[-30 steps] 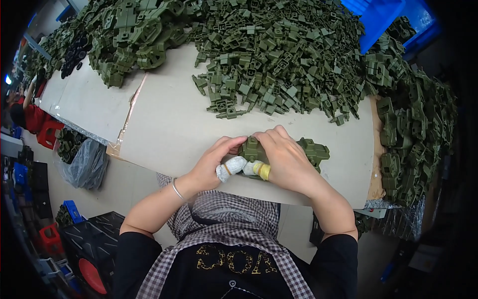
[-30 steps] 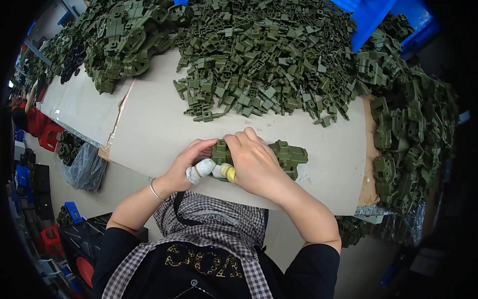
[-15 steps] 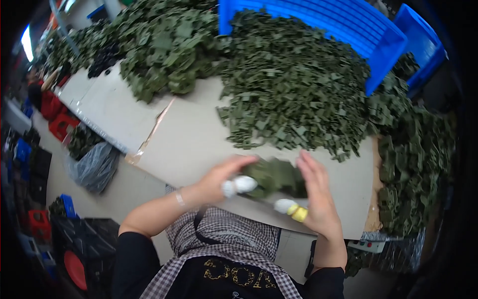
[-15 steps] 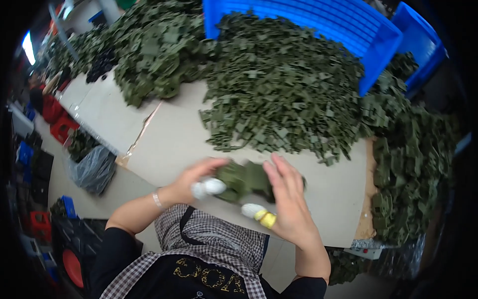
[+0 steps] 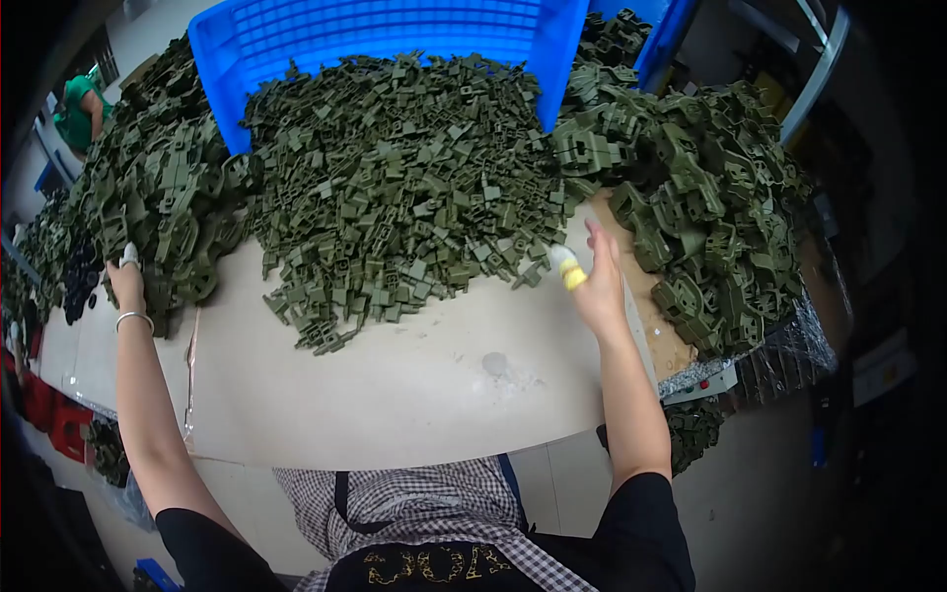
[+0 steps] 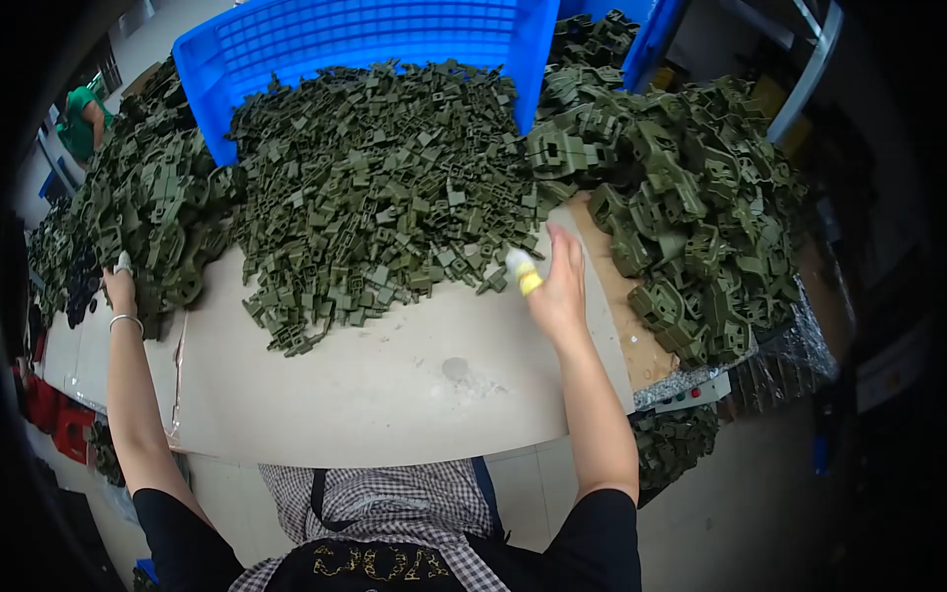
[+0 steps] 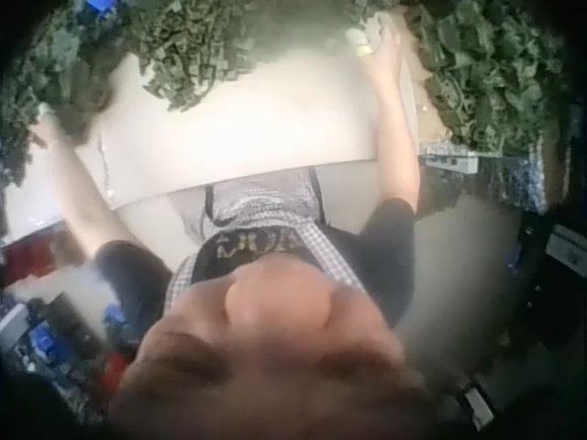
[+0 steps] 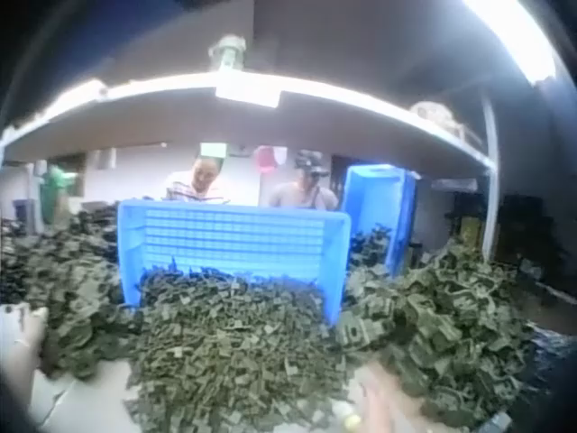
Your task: The person assembles toy vehicle parts by taking plastic pieces from piles on the workbench and fitting them together by hand.
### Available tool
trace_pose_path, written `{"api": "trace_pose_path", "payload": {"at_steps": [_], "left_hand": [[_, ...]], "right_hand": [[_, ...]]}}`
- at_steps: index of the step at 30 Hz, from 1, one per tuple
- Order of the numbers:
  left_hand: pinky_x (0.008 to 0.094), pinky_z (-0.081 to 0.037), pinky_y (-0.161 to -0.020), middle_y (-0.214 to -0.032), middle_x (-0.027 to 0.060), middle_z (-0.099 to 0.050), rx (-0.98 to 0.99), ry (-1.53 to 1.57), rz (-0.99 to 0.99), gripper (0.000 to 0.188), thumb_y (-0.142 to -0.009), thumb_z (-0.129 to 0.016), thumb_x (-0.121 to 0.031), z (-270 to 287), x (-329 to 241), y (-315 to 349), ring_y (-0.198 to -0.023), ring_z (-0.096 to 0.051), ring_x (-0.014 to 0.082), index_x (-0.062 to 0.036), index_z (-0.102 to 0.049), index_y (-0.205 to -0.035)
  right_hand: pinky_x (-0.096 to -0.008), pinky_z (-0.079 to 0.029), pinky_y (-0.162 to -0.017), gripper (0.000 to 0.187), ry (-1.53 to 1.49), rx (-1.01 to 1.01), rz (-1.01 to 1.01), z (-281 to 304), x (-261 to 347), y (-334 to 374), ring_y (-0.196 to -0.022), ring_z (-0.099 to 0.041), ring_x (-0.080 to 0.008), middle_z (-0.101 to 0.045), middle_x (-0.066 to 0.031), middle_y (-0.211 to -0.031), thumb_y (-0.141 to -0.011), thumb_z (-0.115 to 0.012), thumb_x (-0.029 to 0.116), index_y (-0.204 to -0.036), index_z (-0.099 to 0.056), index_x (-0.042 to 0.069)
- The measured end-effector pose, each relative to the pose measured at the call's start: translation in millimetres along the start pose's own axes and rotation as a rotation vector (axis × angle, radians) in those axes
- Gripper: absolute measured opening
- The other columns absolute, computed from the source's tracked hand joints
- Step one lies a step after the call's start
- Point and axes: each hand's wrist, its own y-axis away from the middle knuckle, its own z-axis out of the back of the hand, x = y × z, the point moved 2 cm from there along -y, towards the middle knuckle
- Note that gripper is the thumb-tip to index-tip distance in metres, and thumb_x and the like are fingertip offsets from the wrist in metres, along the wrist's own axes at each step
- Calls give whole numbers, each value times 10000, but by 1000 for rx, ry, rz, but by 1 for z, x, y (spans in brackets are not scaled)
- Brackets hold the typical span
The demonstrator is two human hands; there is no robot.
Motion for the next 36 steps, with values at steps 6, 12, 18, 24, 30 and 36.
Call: {"api": "trace_pose_path", "payload": {"at_steps": [6,12,18,24,30,36], "left_hand": [[408,-327,-988,-1301,232,-403,-153,-122,14,900,-716,-647,-528,8,-29,62,-1199,-394,350,23,-284,-1327],[366,-323,-990,-1283,221,-420,-70,146,-316,649,-819,-616,-302,33,-11,78,-1179,-416,324,47,-340,-1292],[338,-276,-1020,-1328,174,-365,10,176,-499,467,-861,-478,-76,54,-17,128,-1234,-352,257,16,-344,-1299],[349,-236,-1051,-1348,123,-359,211,371,-567,426,-861,-401,-20,87,-93,224,-1261,-326,243,-9,-367,-1286],[395,-234,-1047,-1350,143,-358,890,717,-665,572,-825,-552,-242,111,-168,339,-1263,-329,267,2,-334,-1294],[331,-308,-1013,-1355,113,-326,1701,1115,-35,780,-778,-652,-110,68,-168,469,-1244,-342,204,-26,-165,-1381]], "right_hand": [[-402,-369,-893,606,396,-260,90,-23,-48,-109,-1067,-421,-342,-439,-168,-1172,-710,-655,71,-1243,-374,2],[-373,-383,-862,420,678,-249,144,-55,-62,-164,-1018,-465,-279,-504,-114,-1062,-778,-570,123,-1175,-456,46],[-381,-408,-808,171,641,-205,193,-45,-73,-169,-972,-472,-271,-488,-107,-975,-802,-512,136,-945,-587,81],[-295,-415,-837,294,-17,-290,178,18,-43,-153,-986,-498,-229,-503,-80,-1074,-808,-533,22,-1100,-557,43],[-286,-449,-801,241,-1274,345,-201,71,33,-41,-878,-566,-152,-592,-51,-987,-877,-471,89,-1089,-572,36],[-251,-475,-703,246,-1064,933,-107,-19,89,68,-842,-553,-121,-598,-60,-949,-859,-463,52,-1074,-581,32]]}}
